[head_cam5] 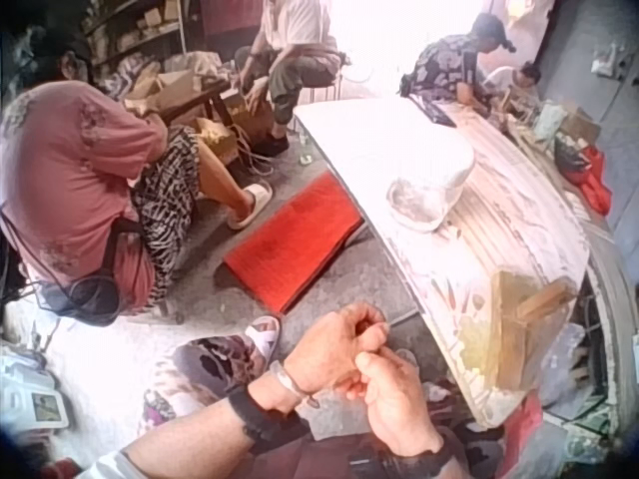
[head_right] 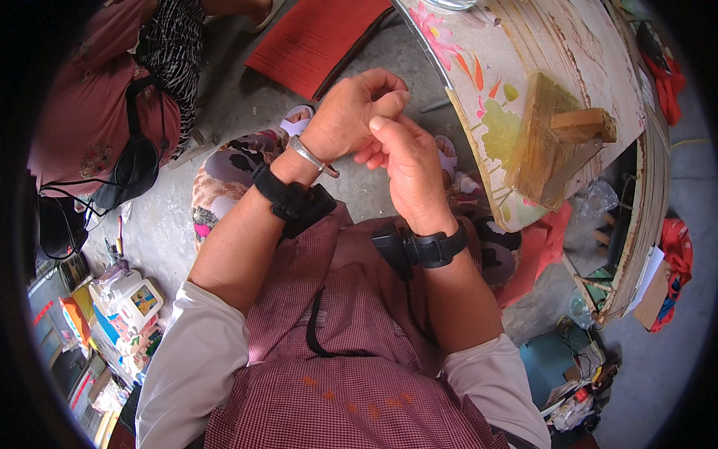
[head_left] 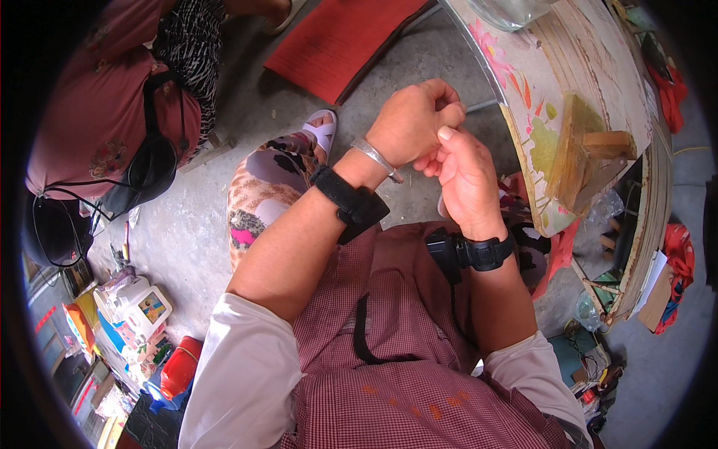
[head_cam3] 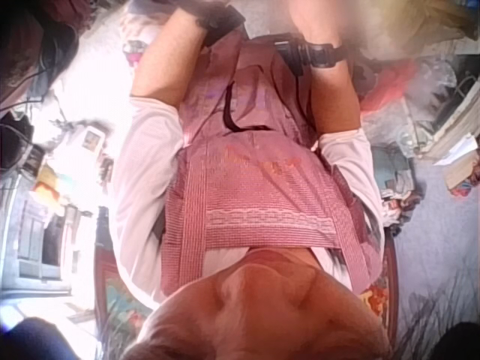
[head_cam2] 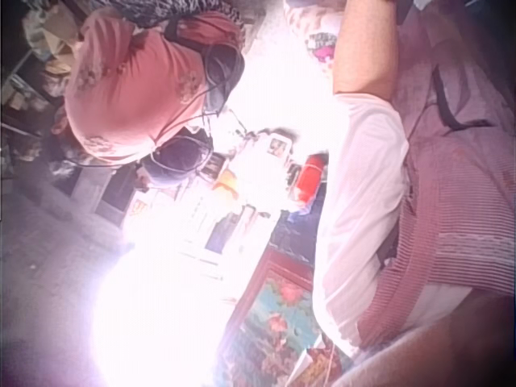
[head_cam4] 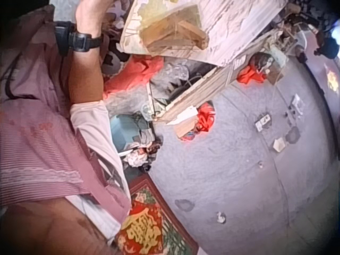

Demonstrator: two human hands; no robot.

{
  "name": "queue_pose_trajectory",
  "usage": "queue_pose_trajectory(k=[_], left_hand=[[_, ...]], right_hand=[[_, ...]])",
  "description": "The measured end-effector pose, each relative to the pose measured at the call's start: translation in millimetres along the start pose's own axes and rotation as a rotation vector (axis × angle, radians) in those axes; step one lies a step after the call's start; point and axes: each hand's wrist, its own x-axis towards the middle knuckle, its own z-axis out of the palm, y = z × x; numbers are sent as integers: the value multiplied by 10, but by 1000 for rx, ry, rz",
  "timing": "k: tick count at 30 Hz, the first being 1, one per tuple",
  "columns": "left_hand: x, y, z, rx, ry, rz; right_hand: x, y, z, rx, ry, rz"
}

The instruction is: Assembling and wrapping small items in a shared workshop environment.

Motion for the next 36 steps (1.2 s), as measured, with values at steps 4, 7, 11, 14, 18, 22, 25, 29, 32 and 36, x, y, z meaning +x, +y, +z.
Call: queue_pose_trajectory(k=[4, 7, 11, 14, 18, 22, 25, 29, 32, 36], left_hand=[[0, 3, -3, -8, -17, 18], [-2, 1, 3, -39, -26, 3], [3, 0, 15, -25, -11, 21], [3, -5, 15, -73, -41, -11], [-2, -4, 14, -41, -11, 9], [-6, 30, -3, -2, -2, -5], [-7, 25, -8, -49, -12, -24], [7, -3, -3, -60, -22, -8], [9, -7, 0, -27, -18, 10], [10, 4, 16, -32, -14, -2]], right_hand=[[-6, -6, 7, 4, 15, 2], [-5, 7, 12, -2, 31, -7], [4, 24, -4, -16, 42, -16], [-2, 24, -8, -107, 33, -33], [-2, 20, -7, -86, 35, -19], [1, 13, -25, -82, 9, -13], [-5, -12, -8, -98, -7, -17], [-4, -13, 10, -41, 19, -13], [-8, -13, 13, -37, 20, -17], [-2, 2, 5, -41, 37, -14]])
